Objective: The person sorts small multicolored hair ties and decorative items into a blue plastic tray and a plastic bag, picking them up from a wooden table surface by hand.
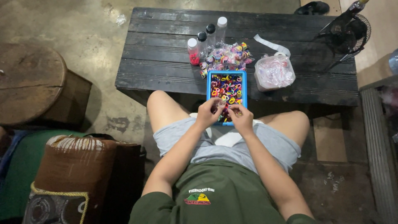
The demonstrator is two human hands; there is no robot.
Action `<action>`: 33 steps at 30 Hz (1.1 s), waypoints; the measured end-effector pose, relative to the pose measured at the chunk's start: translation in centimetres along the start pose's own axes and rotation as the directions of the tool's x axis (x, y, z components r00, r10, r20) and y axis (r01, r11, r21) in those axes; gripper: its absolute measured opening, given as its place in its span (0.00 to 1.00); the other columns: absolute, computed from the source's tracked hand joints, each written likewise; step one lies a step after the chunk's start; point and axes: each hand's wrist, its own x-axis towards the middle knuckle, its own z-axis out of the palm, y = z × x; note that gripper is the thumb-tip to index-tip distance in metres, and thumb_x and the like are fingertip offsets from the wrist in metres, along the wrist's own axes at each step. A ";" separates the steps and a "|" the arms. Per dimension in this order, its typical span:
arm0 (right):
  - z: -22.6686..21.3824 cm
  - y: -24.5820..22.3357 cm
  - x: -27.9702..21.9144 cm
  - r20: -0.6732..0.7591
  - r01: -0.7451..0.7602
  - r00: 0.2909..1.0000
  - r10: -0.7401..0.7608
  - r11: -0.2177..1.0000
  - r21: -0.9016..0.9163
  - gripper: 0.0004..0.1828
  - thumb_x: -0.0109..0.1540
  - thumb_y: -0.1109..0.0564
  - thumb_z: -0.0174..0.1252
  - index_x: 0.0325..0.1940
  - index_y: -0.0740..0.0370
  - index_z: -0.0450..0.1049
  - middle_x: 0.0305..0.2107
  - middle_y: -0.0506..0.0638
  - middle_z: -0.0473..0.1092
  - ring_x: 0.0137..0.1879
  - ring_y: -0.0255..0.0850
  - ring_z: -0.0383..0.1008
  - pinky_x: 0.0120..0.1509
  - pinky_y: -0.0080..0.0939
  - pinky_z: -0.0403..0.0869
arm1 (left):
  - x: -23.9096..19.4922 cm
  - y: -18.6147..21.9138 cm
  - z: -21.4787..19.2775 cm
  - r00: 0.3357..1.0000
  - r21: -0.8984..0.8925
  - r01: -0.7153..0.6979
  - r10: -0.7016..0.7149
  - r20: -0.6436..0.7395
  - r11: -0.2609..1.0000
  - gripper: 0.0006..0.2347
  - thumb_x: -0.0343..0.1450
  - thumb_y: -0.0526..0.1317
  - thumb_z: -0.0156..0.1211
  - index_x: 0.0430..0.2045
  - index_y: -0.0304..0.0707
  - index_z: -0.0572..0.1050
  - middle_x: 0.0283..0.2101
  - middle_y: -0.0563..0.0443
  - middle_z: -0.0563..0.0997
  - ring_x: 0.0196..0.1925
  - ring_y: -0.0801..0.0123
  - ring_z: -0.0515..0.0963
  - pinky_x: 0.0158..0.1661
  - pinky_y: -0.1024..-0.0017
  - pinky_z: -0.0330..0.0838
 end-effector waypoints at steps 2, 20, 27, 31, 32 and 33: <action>0.2 0.9 0.0 0.004 -0.032 0.999 0.032 0.996 0.083 0.06 0.52 0.64 0.60 0.31 0.62 0.72 0.26 0.55 0.71 0.28 0.41 0.73 0.30 0.32 0.74 | 0.0 0.5 0.6 1.000 -0.016 -0.011 0.011 -0.024 1.000 0.09 0.58 0.40 0.62 0.30 0.48 0.73 0.20 0.50 0.75 0.25 0.60 0.76 0.27 0.71 0.71; -0.4 -4.3 -0.8 -0.216 0.283 0.930 -0.298 0.954 -0.098 0.09 0.47 0.64 0.67 0.26 0.56 0.75 0.23 0.45 0.71 0.30 0.35 0.71 0.31 0.29 0.70 | -0.9 2.0 0.6 0.962 -0.010 -0.261 0.261 0.082 0.965 0.12 0.59 0.32 0.56 0.35 0.36 0.72 0.27 0.47 0.73 0.31 0.59 0.73 0.36 0.69 0.69; -0.3 -3.6 0.0 -0.205 0.366 0.895 -0.397 0.915 -0.171 0.08 0.46 0.62 0.68 0.26 0.55 0.75 0.20 0.44 0.68 0.27 0.38 0.70 0.31 0.31 0.69 | -1.0 1.1 0.7 0.958 -0.001 -0.276 0.275 0.084 0.961 0.11 0.61 0.34 0.56 0.35 0.35 0.70 0.27 0.47 0.72 0.31 0.59 0.73 0.35 0.70 0.69; -0.3 -3.6 0.0 -0.213 0.389 0.877 -0.431 0.896 -0.215 0.09 0.46 0.60 0.68 0.25 0.55 0.74 0.19 0.44 0.67 0.27 0.39 0.69 0.32 0.31 0.70 | -0.9 1.7 0.6 0.951 -0.016 -0.291 0.291 0.107 0.957 0.10 0.61 0.33 0.57 0.34 0.34 0.71 0.28 0.46 0.74 0.32 0.60 0.74 0.37 0.71 0.69; -0.3 -3.9 0.0 -0.197 0.423 0.862 -0.467 0.877 -0.228 0.08 0.46 0.61 0.68 0.24 0.55 0.74 0.20 0.44 0.68 0.28 0.40 0.69 0.34 0.33 0.69 | -1.0 1.5 0.7 0.947 -0.026 -0.302 0.303 0.110 0.953 0.12 0.60 0.34 0.58 0.35 0.33 0.71 0.29 0.46 0.74 0.32 0.59 0.74 0.37 0.70 0.69; -0.4 -4.1 0.0 -0.181 0.457 0.846 -0.502 0.856 -0.240 0.07 0.47 0.62 0.67 0.24 0.55 0.74 0.20 0.45 0.68 0.28 0.42 0.69 0.36 0.34 0.69 | -1.1 1.4 0.8 0.942 -0.036 -0.314 0.316 0.113 0.949 0.13 0.59 0.35 0.59 0.36 0.33 0.70 0.29 0.45 0.73 0.32 0.57 0.73 0.37 0.68 0.69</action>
